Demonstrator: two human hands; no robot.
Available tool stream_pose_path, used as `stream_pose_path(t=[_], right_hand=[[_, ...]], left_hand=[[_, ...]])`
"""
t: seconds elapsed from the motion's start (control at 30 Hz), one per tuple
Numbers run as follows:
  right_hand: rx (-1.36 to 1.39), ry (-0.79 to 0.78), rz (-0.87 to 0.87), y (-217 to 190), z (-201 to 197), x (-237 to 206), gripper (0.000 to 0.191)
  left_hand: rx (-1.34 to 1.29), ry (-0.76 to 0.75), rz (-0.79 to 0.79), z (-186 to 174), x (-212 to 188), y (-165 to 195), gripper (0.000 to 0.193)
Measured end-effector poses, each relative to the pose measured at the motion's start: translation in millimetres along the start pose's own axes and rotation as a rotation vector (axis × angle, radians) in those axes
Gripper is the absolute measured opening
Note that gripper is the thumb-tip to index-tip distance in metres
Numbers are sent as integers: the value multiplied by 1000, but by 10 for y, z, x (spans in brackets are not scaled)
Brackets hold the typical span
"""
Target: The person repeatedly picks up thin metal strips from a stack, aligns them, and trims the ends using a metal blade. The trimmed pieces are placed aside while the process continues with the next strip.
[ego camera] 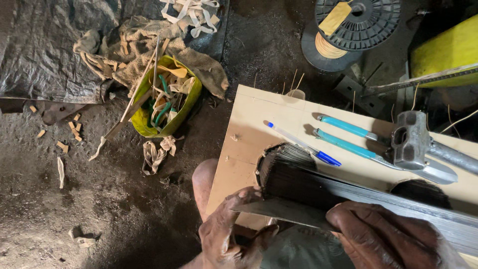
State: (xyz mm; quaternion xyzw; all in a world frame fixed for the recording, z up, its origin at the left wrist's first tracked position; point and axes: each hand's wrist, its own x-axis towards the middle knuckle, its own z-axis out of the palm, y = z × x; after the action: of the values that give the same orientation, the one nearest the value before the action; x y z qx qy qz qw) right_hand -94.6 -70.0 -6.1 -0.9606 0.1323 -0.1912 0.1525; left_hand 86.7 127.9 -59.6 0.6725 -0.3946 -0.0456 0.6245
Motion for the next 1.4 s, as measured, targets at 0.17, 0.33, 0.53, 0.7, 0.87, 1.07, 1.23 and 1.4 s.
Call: stream_pose_path(t=[0.17, 0.33, 0.53, 0.7, 0.87, 1.07, 1.23, 1.4], right_hand=[[-56, -111, -40, 11, -26, -19, 45], [-97, -130, -28, 11, -63, -41, 36], [-116, -31, -22, -142, 33, 2, 33], [-172, -100, -151, -98, -7, 59, 36], [-204, -218, -296, -63, -110, 237, 46], [-284, -253, -245, -135, -318, 312, 63], [-294, -21, 47, 231, -608, -591, 40], [-487, 41, 176, 743, -712, -1500, 34]], left_hand=[[12, -49, 46, -13, 144, 12, 65], [-35, 19, 44, 35, 254, 61, 62], [70, 8, 82, 36, 471, 245, 65], [130, 0, 106, -55, 606, 349, 60], [-153, 30, -141, -36, 411, 302, 51], [-431, 4, -641, -164, 222, 273, 65], [-147, -74, -649, -351, 214, 70, 43], [-534, 26, -653, -493, 43, -168, 19]])
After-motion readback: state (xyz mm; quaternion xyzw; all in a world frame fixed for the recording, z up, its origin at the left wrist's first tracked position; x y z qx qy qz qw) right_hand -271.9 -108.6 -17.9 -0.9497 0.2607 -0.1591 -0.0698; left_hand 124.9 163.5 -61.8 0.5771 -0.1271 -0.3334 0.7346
